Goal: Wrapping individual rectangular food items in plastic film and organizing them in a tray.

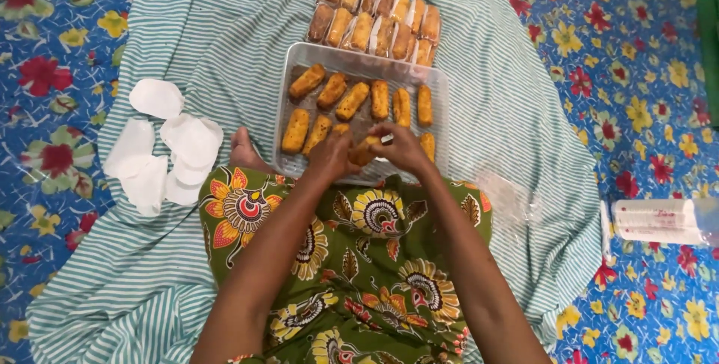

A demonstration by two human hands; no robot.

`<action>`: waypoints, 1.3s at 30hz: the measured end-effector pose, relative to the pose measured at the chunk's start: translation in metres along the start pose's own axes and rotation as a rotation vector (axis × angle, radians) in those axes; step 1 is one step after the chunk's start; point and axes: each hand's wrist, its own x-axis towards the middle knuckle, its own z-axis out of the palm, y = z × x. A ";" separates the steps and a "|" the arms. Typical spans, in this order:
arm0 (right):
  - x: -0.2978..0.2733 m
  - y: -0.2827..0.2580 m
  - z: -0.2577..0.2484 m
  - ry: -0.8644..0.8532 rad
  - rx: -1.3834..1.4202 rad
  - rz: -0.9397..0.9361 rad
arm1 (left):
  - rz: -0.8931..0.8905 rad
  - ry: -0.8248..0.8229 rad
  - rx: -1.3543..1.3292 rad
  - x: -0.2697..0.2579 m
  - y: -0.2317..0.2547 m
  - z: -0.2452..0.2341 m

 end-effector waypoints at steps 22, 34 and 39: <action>-0.007 0.072 -0.064 0.189 0.283 0.380 | 0.129 -0.037 0.006 0.067 0.008 0.052; -0.001 0.063 -0.059 -0.008 -0.315 0.474 | 0.070 -0.172 0.169 0.083 -0.015 0.095; -0.001 0.057 -0.058 -0.053 -0.341 0.457 | 0.122 -0.177 0.114 0.083 -0.021 0.100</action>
